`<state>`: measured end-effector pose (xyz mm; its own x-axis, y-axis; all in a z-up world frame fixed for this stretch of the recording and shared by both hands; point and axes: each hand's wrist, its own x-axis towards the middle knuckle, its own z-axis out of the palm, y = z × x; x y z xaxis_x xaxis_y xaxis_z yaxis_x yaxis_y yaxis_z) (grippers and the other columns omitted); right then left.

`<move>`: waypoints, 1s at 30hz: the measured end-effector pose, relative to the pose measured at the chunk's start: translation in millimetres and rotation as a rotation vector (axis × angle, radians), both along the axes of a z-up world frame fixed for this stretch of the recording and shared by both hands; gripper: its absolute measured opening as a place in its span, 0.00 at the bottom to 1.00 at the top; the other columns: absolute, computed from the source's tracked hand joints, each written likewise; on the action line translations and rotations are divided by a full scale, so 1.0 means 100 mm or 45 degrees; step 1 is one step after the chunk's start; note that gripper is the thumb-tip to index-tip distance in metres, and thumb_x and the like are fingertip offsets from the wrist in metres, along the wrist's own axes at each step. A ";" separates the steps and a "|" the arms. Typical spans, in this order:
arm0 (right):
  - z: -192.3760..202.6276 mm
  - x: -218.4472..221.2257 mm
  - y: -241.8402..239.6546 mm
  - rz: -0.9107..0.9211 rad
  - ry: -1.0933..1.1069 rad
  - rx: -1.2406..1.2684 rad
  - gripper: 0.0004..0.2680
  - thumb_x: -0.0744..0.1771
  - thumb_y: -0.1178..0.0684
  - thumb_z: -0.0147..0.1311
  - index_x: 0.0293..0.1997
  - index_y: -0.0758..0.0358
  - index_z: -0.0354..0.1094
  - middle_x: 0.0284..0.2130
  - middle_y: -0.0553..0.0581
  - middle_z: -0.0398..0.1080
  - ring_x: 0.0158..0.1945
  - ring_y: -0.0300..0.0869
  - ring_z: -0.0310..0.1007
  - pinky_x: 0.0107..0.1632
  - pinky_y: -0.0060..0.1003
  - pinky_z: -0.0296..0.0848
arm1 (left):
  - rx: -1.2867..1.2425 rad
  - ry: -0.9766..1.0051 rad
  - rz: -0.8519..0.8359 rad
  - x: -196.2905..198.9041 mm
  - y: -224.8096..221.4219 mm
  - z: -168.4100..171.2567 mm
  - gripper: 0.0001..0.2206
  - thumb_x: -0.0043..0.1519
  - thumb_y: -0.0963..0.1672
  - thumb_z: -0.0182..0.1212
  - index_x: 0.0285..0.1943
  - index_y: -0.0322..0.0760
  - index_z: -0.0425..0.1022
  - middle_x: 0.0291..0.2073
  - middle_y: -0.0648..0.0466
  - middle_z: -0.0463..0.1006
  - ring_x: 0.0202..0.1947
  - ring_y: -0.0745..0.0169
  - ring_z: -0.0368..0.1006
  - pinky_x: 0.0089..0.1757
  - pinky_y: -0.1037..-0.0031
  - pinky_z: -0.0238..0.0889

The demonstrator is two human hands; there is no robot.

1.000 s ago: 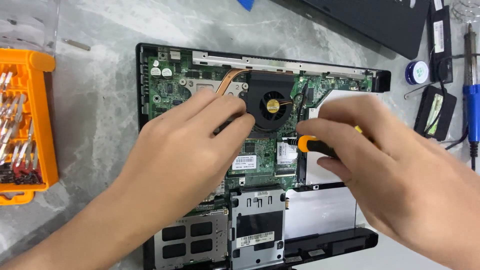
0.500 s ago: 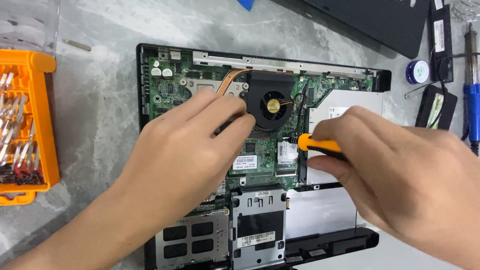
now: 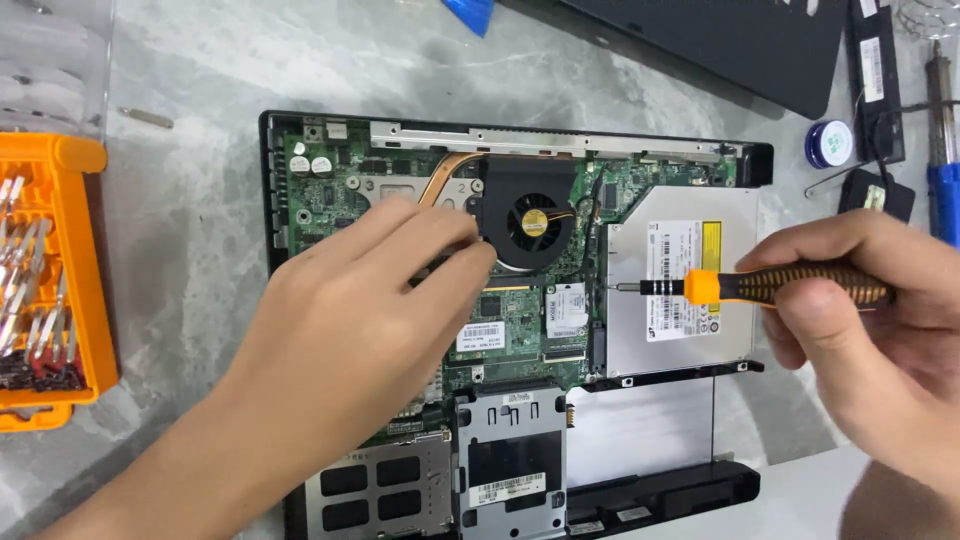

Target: Securing internal hardware components inside a laptop using a precision screwdriver and small screws.

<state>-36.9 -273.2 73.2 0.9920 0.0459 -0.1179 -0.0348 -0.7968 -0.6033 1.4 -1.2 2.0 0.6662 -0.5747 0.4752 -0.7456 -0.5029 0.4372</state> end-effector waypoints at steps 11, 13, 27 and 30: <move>-0.21 -0.19 0.30 -0.295 0.067 0.357 0.08 0.64 0.66 0.39 0.29 0.75 0.68 0.16 0.61 0.65 0.13 0.39 0.57 0.20 0.29 0.56 | -0.352 0.438 -0.253 -0.08 -0.10 0.11 0.12 0.59 0.43 0.63 0.47 0.29 0.73 0.41 0.48 0.77 0.40 0.51 0.73 0.43 0.65 0.68; -0.25 -0.23 0.29 -0.290 0.116 0.394 0.08 0.65 0.63 0.40 0.31 0.74 0.69 0.09 0.61 0.62 0.13 0.39 0.56 0.22 0.28 0.55 | -0.443 0.472 -0.331 -0.08 -0.09 0.10 0.08 0.62 0.43 0.57 0.44 0.30 0.72 0.38 0.49 0.76 0.37 0.50 0.72 0.42 0.65 0.65; -0.79 -0.57 -0.17 -0.306 -0.051 0.496 0.11 0.71 0.56 0.34 0.44 0.76 0.60 0.13 0.63 0.52 0.13 0.43 0.49 0.18 0.31 0.49 | -0.366 0.215 0.304 -0.34 0.90 0.37 0.05 0.61 0.37 0.54 0.43 0.28 0.72 0.39 0.47 0.75 0.37 0.50 0.72 0.43 0.65 0.66; -0.97 -0.58 -0.50 -0.318 0.042 0.514 0.14 0.70 0.50 0.37 0.47 0.77 0.61 0.14 0.66 0.53 0.12 0.46 0.49 0.18 0.35 0.47 | -0.343 0.196 0.707 -0.56 1.25 0.32 0.04 0.58 0.36 0.59 0.40 0.27 0.75 0.35 0.47 0.78 0.35 0.54 0.74 0.43 0.69 0.66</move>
